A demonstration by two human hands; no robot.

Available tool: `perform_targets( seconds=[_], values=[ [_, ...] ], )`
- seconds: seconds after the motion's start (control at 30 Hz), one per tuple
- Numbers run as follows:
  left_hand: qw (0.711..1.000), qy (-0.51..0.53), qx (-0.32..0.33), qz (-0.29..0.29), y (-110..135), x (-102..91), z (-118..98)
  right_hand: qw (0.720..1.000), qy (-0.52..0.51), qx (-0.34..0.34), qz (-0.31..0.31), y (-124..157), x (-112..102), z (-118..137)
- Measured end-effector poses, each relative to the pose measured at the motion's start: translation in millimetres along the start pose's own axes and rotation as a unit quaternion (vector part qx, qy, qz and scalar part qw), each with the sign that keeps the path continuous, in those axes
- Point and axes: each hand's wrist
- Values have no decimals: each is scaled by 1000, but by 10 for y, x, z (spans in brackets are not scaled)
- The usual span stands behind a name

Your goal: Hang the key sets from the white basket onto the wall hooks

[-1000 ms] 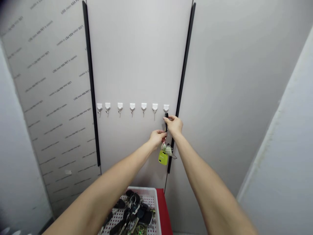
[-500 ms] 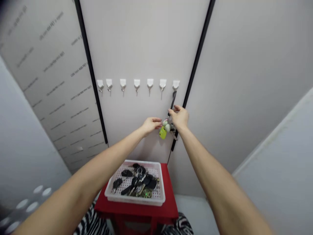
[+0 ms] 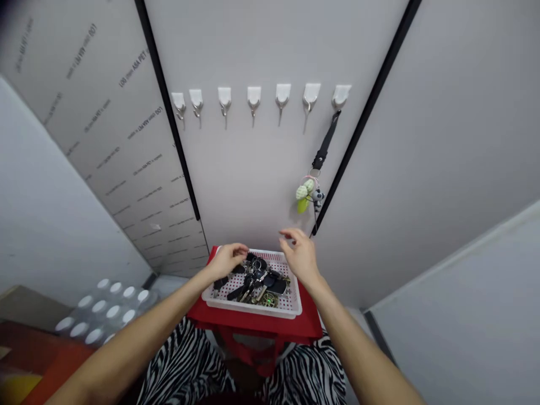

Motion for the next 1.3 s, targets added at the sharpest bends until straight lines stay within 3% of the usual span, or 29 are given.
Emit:
perform_targets(
  seconds=[0.2,0.33,0.6,0.8,0.97,1.13,1.3],
  values=[
    [994,-107,12,29,143,170,106,976,84,7,202,340,251,-97],
    [988,-148,8,38,151,185,153,959,128,14,253,397,348,-153],
    [989,-138,39,42,238,155,99,922,161,-5,353,435,238,-154],
    [979,-190,65,41,281,181,74,923,143,-14,358,474,274,-188],
    [977,-212,13,-17,239,150,122,942,196,-10,273,472,215,-190],
    [969,-242,-7,-45,231,135,136,910,254,-45,325,470,162,-154],
    [966,-256,-21,-41,249,144,118,905,280,-62,315,452,228,-132]
  ],
)
Point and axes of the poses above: each hand's wrist, its own y-axis away from the middle knuckle, its own x-axis out of the palm, z = x × y, and after that the axes turned 2 degrees about -z, right-handed
